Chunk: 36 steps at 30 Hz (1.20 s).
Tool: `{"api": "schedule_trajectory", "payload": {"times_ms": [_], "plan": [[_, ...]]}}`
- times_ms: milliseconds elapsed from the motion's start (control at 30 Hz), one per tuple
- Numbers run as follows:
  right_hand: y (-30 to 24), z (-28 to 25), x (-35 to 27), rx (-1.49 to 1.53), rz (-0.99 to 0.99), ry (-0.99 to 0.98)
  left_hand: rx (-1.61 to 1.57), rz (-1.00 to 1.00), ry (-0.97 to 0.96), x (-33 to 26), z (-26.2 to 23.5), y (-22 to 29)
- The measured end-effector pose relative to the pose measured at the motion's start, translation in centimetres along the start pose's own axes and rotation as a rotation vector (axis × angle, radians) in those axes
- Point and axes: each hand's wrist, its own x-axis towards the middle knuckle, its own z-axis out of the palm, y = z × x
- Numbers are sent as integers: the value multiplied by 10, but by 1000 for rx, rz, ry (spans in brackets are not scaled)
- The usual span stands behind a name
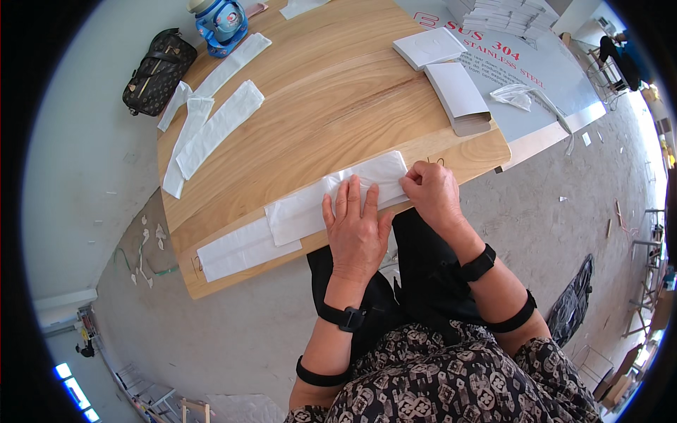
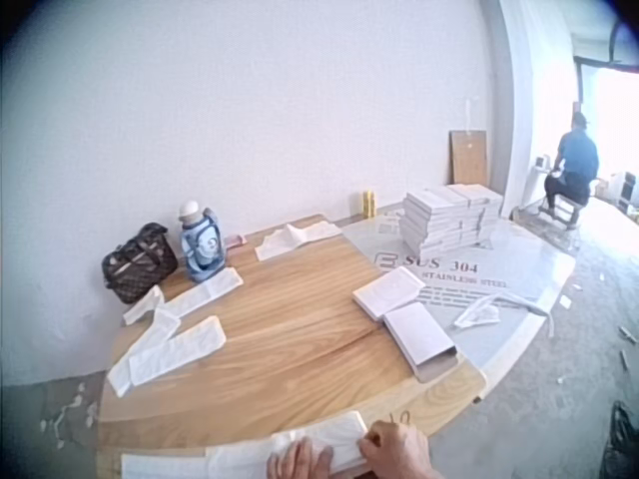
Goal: Folding and stacking white foam or plastic labels at a workbench.
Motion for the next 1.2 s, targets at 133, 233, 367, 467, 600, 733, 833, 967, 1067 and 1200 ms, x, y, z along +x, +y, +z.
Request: {"api": "schedule_trajectory", "payload": {"times_ms": [133,233,367,467,600,733,833,967,1067,1200], "plan": [[-2,-1,-1,43,-6,6,6,-4,-5,0,0,0],[-1,-1,0,28,-14,5,3,-6,-7,0,-1,0],[2,0,1,12,-11,3,9,-2,-16,-1,-1,1],[3,0,2,-12,-3,-13,10,-1,-25,-1,-2,1],[3,-1,2,4,5,-13,12,6,-39,-2,-2,1],[1,-4,2,59,35,-27,17,7,-42,-2,-3,2],[1,-7,1,111,5,-71,32,-3,-57,-2,-2,1],[-3,-6,-3,156,-8,-78,21,-13,-45,-3,1,-3],[-7,-4,-6,242,-36,-61,21,-6,-36,-4,2,-3],[-9,-3,-7,240,-53,-24,22,-4,-33,-4,2,-3]]}}
